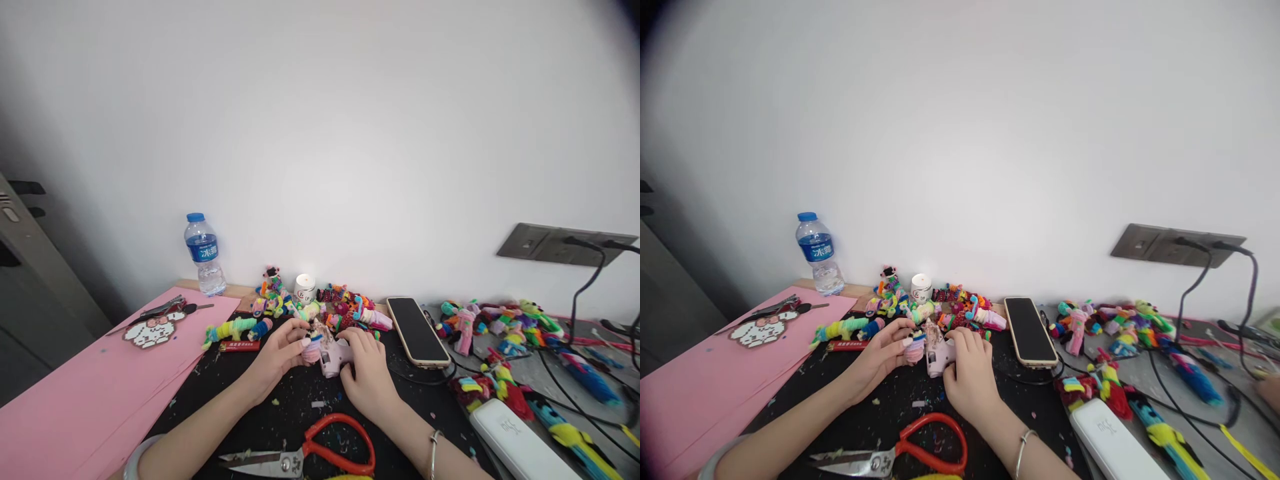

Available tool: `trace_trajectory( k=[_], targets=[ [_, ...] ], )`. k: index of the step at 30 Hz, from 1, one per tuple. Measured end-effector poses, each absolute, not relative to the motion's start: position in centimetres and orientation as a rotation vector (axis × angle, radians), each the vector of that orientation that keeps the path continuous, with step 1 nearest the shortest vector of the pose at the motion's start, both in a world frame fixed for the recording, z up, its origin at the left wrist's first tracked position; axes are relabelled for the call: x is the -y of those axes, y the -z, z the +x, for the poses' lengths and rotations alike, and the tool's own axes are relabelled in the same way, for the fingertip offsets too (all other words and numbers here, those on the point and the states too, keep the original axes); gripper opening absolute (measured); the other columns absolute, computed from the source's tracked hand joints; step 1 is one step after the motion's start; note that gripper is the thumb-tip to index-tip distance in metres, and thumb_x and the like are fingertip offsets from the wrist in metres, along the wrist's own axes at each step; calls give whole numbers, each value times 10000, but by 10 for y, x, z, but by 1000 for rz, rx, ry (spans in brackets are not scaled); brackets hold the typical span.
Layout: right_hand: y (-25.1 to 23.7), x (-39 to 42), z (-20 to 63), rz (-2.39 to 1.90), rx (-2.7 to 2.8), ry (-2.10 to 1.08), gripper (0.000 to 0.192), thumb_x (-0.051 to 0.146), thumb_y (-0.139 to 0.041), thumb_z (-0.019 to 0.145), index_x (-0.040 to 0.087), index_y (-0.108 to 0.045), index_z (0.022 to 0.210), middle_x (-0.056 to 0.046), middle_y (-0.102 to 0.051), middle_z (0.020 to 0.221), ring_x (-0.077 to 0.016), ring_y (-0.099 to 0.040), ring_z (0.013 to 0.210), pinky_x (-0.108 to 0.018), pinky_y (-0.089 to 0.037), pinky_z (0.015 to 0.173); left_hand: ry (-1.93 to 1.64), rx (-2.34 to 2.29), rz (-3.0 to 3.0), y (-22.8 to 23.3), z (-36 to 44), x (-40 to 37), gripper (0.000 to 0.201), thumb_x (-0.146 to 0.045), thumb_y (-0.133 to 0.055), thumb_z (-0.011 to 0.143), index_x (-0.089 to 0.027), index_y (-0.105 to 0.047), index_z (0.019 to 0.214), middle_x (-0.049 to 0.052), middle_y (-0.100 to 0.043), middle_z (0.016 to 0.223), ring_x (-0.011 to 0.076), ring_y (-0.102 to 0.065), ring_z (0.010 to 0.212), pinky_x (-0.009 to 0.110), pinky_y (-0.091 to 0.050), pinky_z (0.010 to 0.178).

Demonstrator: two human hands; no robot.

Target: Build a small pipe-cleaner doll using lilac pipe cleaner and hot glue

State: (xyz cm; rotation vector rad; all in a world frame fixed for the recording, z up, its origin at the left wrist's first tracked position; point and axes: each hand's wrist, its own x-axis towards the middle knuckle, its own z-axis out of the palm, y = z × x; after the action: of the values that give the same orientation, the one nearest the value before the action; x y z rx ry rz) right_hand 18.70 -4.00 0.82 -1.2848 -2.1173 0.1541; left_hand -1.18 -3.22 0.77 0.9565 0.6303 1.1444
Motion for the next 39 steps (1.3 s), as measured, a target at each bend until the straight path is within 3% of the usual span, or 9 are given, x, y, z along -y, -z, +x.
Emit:
trace_trajectory(
  k=[8, 17, 28, 39],
  targets=[
    [0, 38, 187, -1416, 2222, -32, 512, 60, -454, 647, 163, -509, 1146, -91, -543, 1069, -263, -458, 1011, -394, -303, 874, -1175, -656, 875, -7, -13, 30, 175, -207, -637, 787, -180, -573, 948, 13, -579, 850, 118, -570, 710, 257, -470, 648],
    [2, 33, 190, -1453, 2142, -97, 482, 71, -493, 643, 196, -546, 1105, -65, -591, 999, -265, -494, 944, -359, -342, 783, -1330, -723, 778, -6, -15, 26, 219, -226, -649, 765, -182, -558, 959, 20, -621, 841, 129, -607, 711, 265, -480, 659],
    [6, 26, 194, -1093, 1967, -349, 172, 151, -529, 769, 203, -582, 924, -38, -600, 856, -204, -543, 786, -300, -418, 693, -1381, -737, 617, -5, -17, 20, 251, -230, -671, 724, -177, -549, 936, 20, -641, 751, 128, -610, 643, 258, -479, 617],
    [-1, 33, 192, -961, 1963, -416, 123, 141, -525, 796, 195, -585, 888, -25, -563, 788, -168, -544, 698, -262, -435, 619, -1307, -676, 690, -6, -15, 24, 190, -234, -640, 756, -176, -575, 925, 24, -629, 783, 128, -593, 659, 264, -462, 629]
  ],
)
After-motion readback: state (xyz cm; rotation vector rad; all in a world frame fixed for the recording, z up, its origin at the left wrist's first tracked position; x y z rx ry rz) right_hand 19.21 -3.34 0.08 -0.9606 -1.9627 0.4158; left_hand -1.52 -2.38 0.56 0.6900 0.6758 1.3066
